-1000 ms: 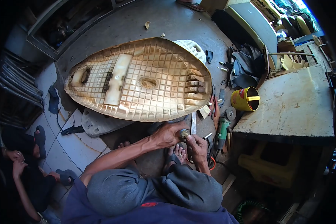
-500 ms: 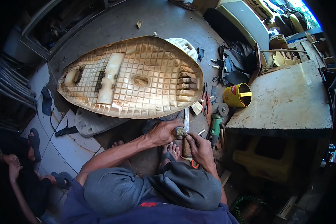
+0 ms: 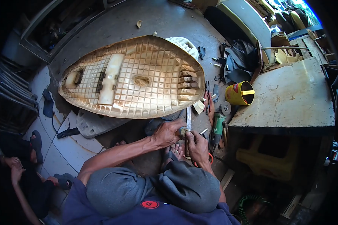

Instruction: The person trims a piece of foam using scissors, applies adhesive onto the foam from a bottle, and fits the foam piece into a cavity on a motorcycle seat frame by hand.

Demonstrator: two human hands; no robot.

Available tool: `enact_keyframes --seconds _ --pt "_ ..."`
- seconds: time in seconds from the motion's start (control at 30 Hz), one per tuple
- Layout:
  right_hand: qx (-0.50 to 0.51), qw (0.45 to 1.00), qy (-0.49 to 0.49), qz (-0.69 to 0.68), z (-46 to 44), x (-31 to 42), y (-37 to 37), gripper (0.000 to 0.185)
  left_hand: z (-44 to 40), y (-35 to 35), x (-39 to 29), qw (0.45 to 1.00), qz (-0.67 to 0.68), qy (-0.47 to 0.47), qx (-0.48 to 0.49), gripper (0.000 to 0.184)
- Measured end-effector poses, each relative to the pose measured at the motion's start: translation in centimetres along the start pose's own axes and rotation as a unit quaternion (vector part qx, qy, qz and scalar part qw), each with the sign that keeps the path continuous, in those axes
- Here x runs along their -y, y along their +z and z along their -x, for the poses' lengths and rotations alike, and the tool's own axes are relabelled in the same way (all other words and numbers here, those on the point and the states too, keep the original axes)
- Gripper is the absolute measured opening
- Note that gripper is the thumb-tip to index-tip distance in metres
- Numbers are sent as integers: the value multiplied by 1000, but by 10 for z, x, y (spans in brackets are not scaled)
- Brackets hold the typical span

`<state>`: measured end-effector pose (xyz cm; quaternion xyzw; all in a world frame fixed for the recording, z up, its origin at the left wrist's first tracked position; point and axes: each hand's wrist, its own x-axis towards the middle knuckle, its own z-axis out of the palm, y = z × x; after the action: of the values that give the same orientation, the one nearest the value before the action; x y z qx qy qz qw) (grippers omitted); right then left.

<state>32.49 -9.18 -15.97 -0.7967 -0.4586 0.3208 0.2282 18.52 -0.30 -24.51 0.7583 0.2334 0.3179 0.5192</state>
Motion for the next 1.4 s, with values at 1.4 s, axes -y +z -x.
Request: enact_keyframes --seconds 1.4 --pt "7 930 -282 237 -29 -16 -27 25 -19 -10 3 995 45 -37 79 37"
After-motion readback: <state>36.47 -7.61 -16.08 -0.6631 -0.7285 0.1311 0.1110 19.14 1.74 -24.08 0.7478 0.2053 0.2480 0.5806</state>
